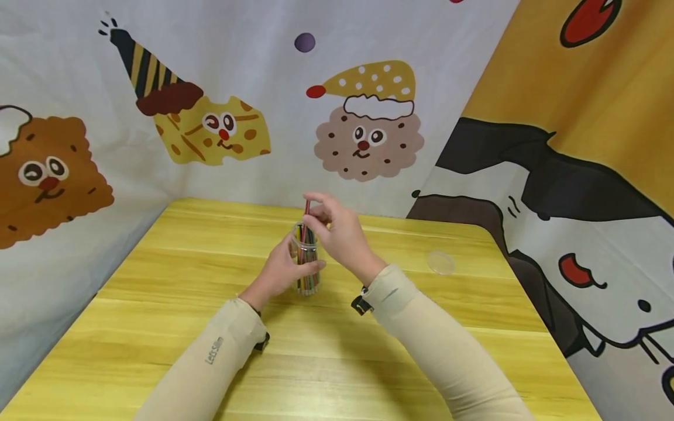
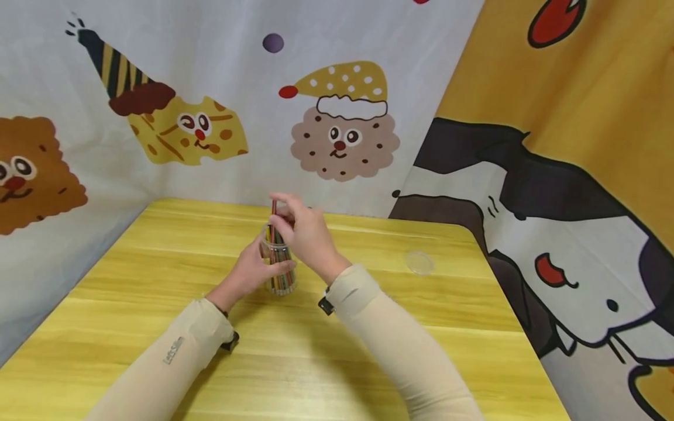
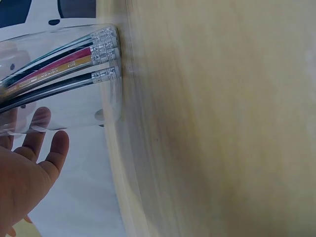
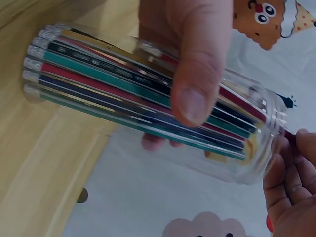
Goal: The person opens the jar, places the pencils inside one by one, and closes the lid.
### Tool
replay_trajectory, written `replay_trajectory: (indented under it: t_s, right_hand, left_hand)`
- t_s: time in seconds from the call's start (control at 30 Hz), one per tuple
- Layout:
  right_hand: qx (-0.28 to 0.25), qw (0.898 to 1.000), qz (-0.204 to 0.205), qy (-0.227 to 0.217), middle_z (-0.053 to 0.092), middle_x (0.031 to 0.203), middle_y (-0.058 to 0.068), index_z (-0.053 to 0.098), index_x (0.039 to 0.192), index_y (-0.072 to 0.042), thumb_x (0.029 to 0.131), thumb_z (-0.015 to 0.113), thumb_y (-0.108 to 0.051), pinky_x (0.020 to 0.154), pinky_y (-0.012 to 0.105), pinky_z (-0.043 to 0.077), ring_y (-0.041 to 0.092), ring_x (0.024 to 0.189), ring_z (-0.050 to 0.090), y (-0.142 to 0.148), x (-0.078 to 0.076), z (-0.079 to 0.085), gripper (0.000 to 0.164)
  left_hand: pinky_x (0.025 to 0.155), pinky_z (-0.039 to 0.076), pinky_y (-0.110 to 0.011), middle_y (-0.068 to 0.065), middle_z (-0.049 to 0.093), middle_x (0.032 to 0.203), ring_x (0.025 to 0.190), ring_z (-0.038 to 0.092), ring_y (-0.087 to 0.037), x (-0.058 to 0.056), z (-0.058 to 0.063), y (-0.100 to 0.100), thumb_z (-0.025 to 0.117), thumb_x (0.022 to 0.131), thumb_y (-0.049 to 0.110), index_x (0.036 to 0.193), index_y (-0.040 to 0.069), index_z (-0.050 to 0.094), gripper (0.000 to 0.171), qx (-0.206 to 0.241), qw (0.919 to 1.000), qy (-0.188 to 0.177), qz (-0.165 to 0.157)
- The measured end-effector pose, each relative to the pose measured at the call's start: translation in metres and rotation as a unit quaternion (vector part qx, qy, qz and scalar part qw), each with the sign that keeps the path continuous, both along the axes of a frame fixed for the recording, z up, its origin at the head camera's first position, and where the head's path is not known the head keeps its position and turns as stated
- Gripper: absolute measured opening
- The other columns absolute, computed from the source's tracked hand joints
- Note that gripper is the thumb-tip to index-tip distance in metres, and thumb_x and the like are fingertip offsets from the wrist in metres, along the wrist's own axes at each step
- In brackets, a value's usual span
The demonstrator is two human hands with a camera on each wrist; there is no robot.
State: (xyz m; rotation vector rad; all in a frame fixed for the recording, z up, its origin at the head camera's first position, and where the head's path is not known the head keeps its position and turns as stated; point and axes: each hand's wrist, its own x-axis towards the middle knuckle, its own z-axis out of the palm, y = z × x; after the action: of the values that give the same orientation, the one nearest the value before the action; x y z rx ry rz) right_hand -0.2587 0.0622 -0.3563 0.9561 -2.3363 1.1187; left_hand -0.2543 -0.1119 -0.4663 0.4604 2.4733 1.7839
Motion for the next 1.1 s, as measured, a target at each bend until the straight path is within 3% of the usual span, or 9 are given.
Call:
replay_trajectory:
  t_s: [0.17, 0.33, 0.43, 0.67, 0.93, 1.1]
  right_hand:
    - [0.033, 0.999, -0.014, -0.014, 0.081, 0.096, 0.007, 0.070, 0.131, -0.008, 0.105, 0.070, -0.016, 0.062, 0.022, 0.056, 0.011, 0.070, 0.070, -0.004, 0.001, -0.006, 0.027]
    - [0.069, 0.997, -0.024, 0.002, 0.082, 0.099, 0.006, 0.076, 0.124, -0.008, 0.105, 0.071, -0.017, 0.065, 0.021, 0.058, 0.012, 0.074, 0.072, -0.005, 0.001, -0.009, 0.022]
    - [0.091, 0.995, -0.027, 0.012, 0.082, 0.101, 0.005, 0.077, 0.123, -0.008, 0.105, 0.071, -0.017, 0.070, 0.022, 0.061, 0.014, 0.080, 0.076, -0.007, 0.000, -0.010, 0.021]
    - [0.114, 0.992, -0.046, -0.010, 0.083, 0.100, 0.006, 0.072, 0.122, -0.009, 0.105, 0.072, -0.020, 0.066, 0.026, 0.062, 0.016, 0.081, 0.079, -0.010, 0.002, -0.010, 0.021]
    - [0.147, 0.987, -0.072, 0.009, 0.081, 0.096, 0.004, 0.075, 0.115, -0.011, 0.105, 0.071, -0.024, 0.065, 0.028, 0.059, 0.013, 0.072, 0.072, -0.012, 0.003, -0.009, 0.016]
    - [0.174, 0.979, -0.093, 0.040, 0.081, 0.098, 0.004, 0.077, 0.115, -0.011, 0.106, 0.069, -0.022, 0.067, 0.031, 0.062, 0.016, 0.075, 0.074, -0.014, 0.003, -0.006, 0.017]
  left_hand:
    - [0.101, 0.058, -0.051, -0.009, 0.066, 0.138, 0.118, 0.068, -0.025, 0.000, -0.001, 0.001, 0.085, 0.091, 0.045, 0.156, 0.034, 0.042, 0.079, 0.003, 0.9999, 0.012, -0.006]
    - [0.104, 0.057, -0.052, -0.006, 0.066, 0.139, 0.122, 0.067, -0.025, 0.001, -0.001, 0.000, 0.085, 0.091, 0.045, 0.158, 0.034, 0.041, 0.080, -0.002, 0.9999, 0.011, -0.005]
    - [0.108, 0.054, -0.055, -0.001, 0.065, 0.140, 0.126, 0.065, -0.025, 0.002, -0.001, 0.000, 0.085, 0.091, 0.048, 0.158, 0.034, 0.040, 0.082, -0.006, 1.0000, 0.005, -0.004]
    - [0.107, 0.052, -0.056, 0.000, 0.063, 0.143, 0.127, 0.062, -0.027, 0.004, 0.001, -0.001, 0.084, 0.091, 0.050, 0.158, 0.038, 0.040, 0.081, -0.003, 1.0000, -0.006, -0.005]
    - [0.107, 0.053, -0.055, 0.000, 0.062, 0.144, 0.127, 0.062, -0.026, 0.005, 0.002, 0.000, 0.084, 0.091, 0.051, 0.157, 0.037, 0.042, 0.080, -0.006, 0.9999, -0.011, -0.002]
    - [0.106, 0.054, -0.055, 0.000, 0.063, 0.142, 0.126, 0.063, -0.026, 0.005, 0.002, -0.001, 0.084, 0.091, 0.051, 0.156, 0.036, 0.043, 0.078, -0.003, 0.9999, -0.012, -0.006]
